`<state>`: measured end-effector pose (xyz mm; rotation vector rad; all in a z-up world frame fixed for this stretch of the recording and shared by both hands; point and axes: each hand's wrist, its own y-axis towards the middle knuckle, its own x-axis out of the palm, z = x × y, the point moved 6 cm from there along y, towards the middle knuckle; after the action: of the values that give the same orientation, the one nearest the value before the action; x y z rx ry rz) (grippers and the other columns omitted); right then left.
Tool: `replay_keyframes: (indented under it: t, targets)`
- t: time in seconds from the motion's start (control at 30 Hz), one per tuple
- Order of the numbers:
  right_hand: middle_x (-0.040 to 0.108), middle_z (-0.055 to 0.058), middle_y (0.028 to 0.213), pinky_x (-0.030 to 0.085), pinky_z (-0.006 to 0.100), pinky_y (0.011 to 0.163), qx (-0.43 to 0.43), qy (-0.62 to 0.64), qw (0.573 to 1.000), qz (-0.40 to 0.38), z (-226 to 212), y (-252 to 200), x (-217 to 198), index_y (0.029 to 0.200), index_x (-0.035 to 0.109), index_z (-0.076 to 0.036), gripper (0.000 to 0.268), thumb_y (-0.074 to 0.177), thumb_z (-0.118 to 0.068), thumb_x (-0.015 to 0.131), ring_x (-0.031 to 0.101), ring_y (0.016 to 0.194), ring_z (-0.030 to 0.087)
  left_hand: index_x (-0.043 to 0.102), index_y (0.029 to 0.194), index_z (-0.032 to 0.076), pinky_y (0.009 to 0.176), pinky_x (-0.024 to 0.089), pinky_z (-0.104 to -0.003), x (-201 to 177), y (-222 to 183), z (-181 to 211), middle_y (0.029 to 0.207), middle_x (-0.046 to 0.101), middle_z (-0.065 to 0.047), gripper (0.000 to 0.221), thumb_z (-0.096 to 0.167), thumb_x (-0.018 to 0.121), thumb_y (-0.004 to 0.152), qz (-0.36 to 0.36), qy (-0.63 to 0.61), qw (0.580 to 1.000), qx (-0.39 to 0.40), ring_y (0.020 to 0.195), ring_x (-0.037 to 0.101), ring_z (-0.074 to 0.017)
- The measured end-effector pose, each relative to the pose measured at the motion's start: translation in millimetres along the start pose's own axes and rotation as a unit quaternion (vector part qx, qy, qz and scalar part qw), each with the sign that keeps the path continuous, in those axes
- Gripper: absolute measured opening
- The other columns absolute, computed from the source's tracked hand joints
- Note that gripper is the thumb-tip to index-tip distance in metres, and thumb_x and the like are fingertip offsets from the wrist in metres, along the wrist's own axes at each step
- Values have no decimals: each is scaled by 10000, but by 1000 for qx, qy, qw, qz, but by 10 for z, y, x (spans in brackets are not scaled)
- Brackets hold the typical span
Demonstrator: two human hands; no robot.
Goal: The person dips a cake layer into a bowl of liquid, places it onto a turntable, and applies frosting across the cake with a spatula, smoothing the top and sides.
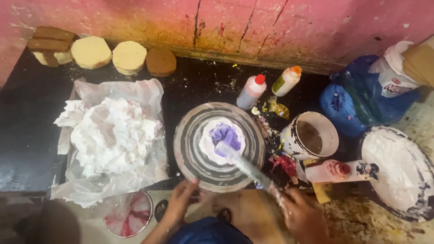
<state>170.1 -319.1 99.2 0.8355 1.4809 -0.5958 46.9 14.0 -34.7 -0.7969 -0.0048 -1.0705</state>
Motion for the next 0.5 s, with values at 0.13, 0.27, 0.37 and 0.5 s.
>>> replay_keyframes:
  t: [0.13, 0.27, 0.37, 0.5]
  targets:
    - [690, 25, 1122, 576, 409, 723, 69, 70, 994, -56, -164, 161, -308, 1117, 743, -201, 346, 777, -145, 710, 718, 845, 294, 675, 1109, 1, 751, 560, -356, -88, 46, 9, 908, 696, -70, 479, 441, 685, 921, 35, -38, 998, 45, 835, 679, -197]
    - [671, 25, 1156, 576, 415, 728, 75, 69, 994, -49, -307, 210, -394, 1175, 734, -221, 422, 761, -144, 702, 706, 827, 309, 730, 1119, 63, 758, 543, -311, 148, -69, -183, 912, 739, -57, 447, 448, 660, 903, -90, 31, 995, 2, 816, 687, -171]
    - [671, 58, 1184, 574, 421, 747, 56, 128, 988, -63, -300, 160, -346, 1219, 743, -225, 469, 759, -137, 724, 704, 869, 321, 713, 1094, 86, 776, 516, -290, 246, -186, -196, 949, 760, -27, 425, 461, 646, 905, -142, 83, 986, -41, 862, 693, -145]
    - [698, -7, 1201, 586, 395, 802, 107, -2, 992, -62, -150, 91, -224, 1170, 739, -288, 342, 841, -204, 693, 713, 884, 272, 692, 1017, 23, 811, 569, -329, 81, -107, 115, 921, 737, -52, 453, 462, 673, 907, -16, 71, 997, 6, 871, 707, -173]
